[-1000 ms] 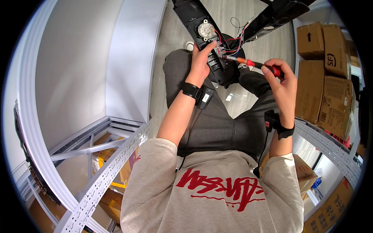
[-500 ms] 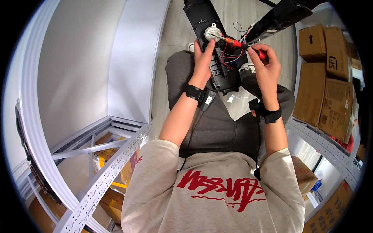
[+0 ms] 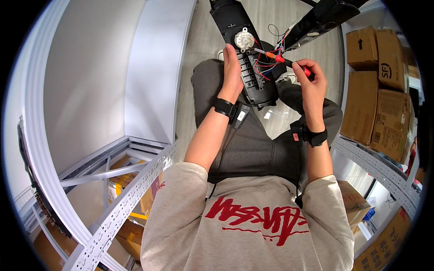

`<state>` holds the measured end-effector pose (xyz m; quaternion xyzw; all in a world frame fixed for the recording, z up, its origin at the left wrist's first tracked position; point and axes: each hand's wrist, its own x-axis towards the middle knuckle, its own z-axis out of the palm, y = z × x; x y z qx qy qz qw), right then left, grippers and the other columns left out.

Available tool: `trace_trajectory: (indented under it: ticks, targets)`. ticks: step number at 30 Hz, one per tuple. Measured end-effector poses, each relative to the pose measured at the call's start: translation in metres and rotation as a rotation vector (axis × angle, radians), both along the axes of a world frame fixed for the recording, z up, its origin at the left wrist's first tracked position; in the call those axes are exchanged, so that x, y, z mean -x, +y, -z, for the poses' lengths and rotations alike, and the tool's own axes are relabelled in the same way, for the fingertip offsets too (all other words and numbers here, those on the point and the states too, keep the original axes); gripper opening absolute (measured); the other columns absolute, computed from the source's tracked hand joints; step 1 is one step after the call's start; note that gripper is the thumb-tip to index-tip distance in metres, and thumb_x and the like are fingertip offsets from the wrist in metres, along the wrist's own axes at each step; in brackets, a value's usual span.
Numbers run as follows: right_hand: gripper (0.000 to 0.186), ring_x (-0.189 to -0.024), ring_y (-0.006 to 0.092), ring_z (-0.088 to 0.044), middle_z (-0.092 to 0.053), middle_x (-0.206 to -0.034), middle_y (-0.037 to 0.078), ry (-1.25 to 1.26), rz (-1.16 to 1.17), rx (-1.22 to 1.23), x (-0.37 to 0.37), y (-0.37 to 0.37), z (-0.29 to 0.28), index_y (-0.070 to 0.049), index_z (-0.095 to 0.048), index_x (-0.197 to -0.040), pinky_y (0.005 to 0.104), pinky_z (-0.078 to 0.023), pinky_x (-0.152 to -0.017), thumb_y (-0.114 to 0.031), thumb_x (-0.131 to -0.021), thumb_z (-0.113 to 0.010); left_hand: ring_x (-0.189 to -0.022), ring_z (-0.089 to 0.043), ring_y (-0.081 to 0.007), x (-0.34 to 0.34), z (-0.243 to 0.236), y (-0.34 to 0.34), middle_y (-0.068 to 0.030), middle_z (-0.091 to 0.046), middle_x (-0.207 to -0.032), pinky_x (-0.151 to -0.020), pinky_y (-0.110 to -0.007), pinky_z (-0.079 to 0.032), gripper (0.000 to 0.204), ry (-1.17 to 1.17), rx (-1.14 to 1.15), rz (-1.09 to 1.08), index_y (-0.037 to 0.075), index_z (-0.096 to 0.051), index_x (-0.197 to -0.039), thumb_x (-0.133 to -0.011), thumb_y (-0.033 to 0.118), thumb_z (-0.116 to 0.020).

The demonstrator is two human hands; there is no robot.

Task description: The person sits on the floor and uses a screwdriver to adjust and tighten wires inside the base of a standing fan. They manipulate several colored wires and components within the fan's housing, then reassemble the base and lift the fan upright.

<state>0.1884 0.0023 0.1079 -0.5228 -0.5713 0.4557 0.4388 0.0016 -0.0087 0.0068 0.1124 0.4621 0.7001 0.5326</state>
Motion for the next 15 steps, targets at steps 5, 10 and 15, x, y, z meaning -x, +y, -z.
trace_trajectory:
  ticks: [5,10,15]
  targets:
    - [0.014,-0.078,0.0041,-0.056,-0.064,-0.086,-0.003,0.018,0.005,0.021,-0.004,0.000,0.003,-0.001,-0.067,-0.099,0.0184,-0.043,-0.071,-0.008,-0.090,-0.074,-0.130,-0.042,-0.0174,0.002,0.007,0.002,-0.0094,-0.046,-0.142,-0.113,-0.033,-0.029,0.061,0.018,-0.022,-0.010,0.003,-0.038,-0.143,-0.106,0.052,-0.039]
    - [0.013,-0.077,0.0044,-0.056,-0.063,-0.085,-0.003,0.042,0.002,0.038,-0.003,-0.002,0.001,-0.002,-0.067,-0.098,0.0186,-0.043,-0.071,-0.009,-0.090,-0.074,-0.128,-0.044,-0.0168,0.002,0.008,0.001,-0.0084,-0.047,-0.142,-0.112,-0.032,-0.031,0.058,0.026,-0.010,-0.018,0.002,-0.039,-0.143,-0.107,0.048,-0.040]
    - [0.013,-0.076,0.0043,-0.055,-0.063,-0.084,-0.003,0.050,-0.001,0.040,-0.001,-0.003,0.001,-0.002,-0.067,-0.099,0.0184,-0.042,-0.069,-0.010,-0.090,-0.074,-0.134,-0.041,-0.0188,0.006,0.014,0.001,-0.0091,-0.041,-0.149,-0.114,-0.032,-0.030,0.061,0.017,-0.032,0.002,0.003,-0.031,-0.152,-0.107,0.044,-0.042]
